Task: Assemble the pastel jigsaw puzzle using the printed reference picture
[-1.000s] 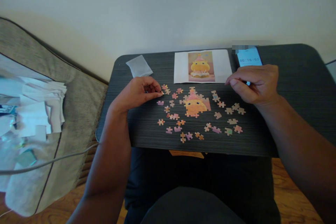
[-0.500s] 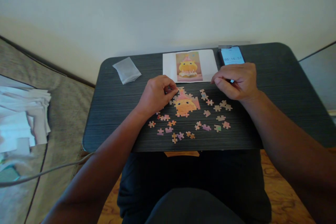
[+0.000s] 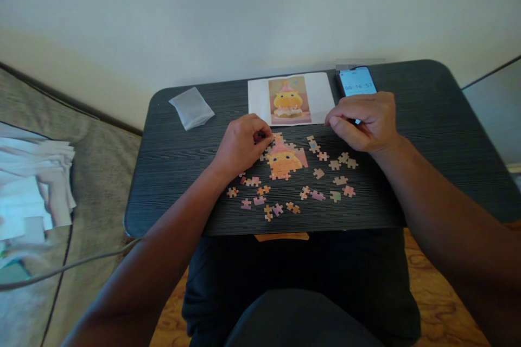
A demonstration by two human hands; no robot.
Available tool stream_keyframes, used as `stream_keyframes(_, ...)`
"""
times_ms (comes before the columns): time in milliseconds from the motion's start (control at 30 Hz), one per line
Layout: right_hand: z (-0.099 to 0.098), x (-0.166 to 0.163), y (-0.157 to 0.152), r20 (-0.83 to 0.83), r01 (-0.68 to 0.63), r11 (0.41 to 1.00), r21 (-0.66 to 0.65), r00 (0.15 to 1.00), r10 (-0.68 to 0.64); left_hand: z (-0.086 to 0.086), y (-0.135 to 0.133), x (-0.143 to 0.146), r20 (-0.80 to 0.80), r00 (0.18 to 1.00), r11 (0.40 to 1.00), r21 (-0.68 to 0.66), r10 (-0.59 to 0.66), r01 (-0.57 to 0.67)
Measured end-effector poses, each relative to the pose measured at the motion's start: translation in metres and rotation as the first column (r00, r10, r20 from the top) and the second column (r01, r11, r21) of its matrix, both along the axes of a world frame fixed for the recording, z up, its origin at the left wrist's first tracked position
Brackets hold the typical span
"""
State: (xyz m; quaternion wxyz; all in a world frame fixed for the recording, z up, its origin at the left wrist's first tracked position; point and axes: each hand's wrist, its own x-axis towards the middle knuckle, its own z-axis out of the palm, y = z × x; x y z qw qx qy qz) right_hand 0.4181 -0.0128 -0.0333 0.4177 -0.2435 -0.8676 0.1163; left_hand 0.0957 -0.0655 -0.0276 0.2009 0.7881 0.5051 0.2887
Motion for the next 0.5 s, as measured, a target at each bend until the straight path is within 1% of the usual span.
stream_keyframes(100,-0.0014,-0.0006,0.0014,-0.02,-0.005,1.0,0.019,1.0,0.006,-0.0011,0.0004,-0.0003,0.007,1.0,1.0,0.006,0.002,-0.002)
stream_keyframes(233,-0.002,0.0007,0.0008,0.0,0.013,0.999,-0.042,1.0,-0.013,-0.0015,0.0006,-0.0005,0.026,1.0,1.0,0.02,-0.001,0.0)
stream_keyframes(367,-0.0009,0.0014,0.0001,0.016,0.01,0.998,-0.063,1.0,-0.009,-0.0002,0.0002,-0.0002,0.021,1.0,1.0,0.011,-0.004,0.003)
stream_keyframes(433,-0.0004,0.0007,0.0008,0.013,0.008,0.999,-0.046,1.0,-0.008,0.0003,0.0001,-0.0003,0.016,1.0,1.0,0.007,-0.002,0.001)
stream_keyframes(500,-0.0004,-0.0001,0.0019,-0.007,-0.004,1.0,-0.002,1.0,0.004,0.0003,0.0003,-0.0006,0.013,1.0,1.0,0.008,-0.005,0.005)
